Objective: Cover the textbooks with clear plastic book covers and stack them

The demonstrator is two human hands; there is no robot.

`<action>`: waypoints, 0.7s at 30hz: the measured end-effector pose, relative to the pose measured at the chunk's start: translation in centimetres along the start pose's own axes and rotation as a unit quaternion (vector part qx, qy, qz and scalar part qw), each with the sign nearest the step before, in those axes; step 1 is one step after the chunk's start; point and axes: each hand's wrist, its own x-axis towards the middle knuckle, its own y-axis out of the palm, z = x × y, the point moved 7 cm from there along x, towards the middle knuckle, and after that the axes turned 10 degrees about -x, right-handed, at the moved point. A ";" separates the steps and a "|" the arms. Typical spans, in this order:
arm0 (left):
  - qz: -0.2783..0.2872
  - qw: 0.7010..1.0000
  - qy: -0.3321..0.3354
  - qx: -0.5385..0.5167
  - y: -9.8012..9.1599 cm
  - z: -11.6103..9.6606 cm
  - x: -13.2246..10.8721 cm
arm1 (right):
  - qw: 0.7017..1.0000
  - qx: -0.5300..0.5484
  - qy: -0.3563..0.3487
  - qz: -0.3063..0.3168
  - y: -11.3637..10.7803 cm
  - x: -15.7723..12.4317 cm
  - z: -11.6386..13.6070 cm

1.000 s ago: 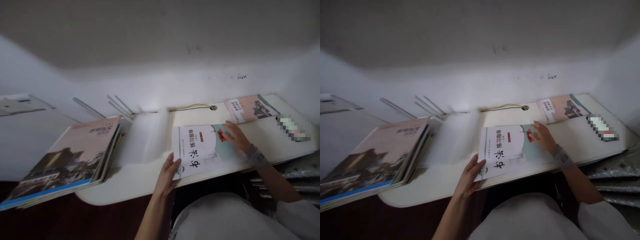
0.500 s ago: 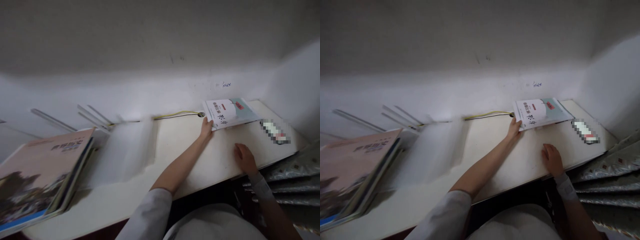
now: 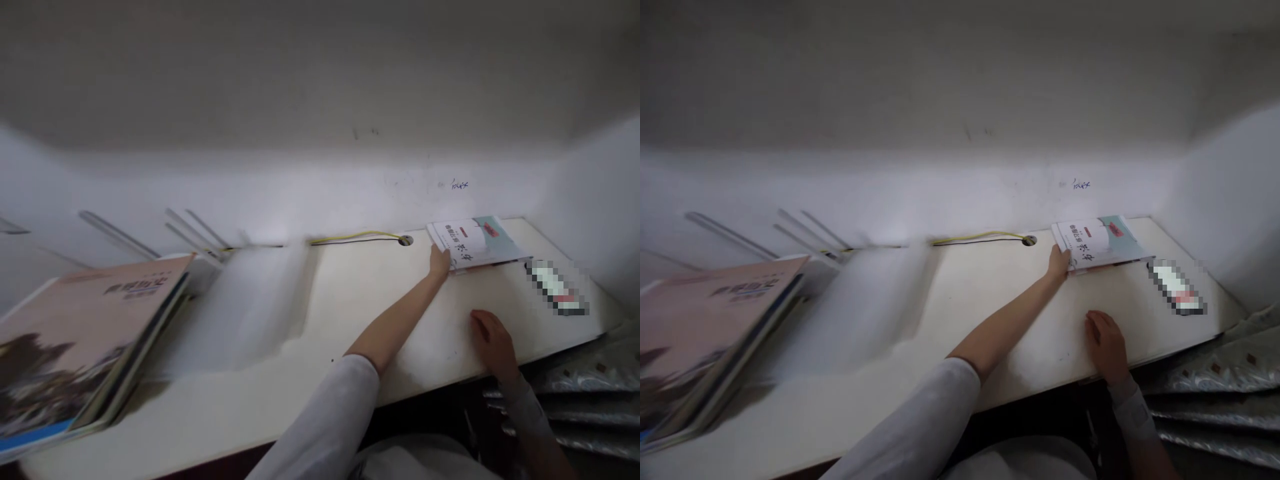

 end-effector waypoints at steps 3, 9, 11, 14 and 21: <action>0.000 0.997 0.043 0.070 -1.0 -2.1 -0.6 | 1.000 0.002 0.003 0.000 -0.1 0.0 -0.2; 0.103 0.951 0.191 0.222 -7.6 -10.7 -6.1 | 1.000 -0.011 -0.017 0.004 0.1 -0.3 -1.0; 0.116 0.897 0.283 0.320 -12.0 -14.5 -9.7 | 0.999 -0.029 -0.034 0.002 0.3 -0.4 -1.0; -0.028 0.843 0.316 0.434 -22.4 -18.9 -14.3 | 0.995 -0.067 -0.070 -0.005 0.4 -0.6 -0.8; -0.299 0.713 0.061 0.631 -42.3 -16.8 -20.7 | 0.983 -0.138 -0.121 0.014 0.7 -0.4 0.0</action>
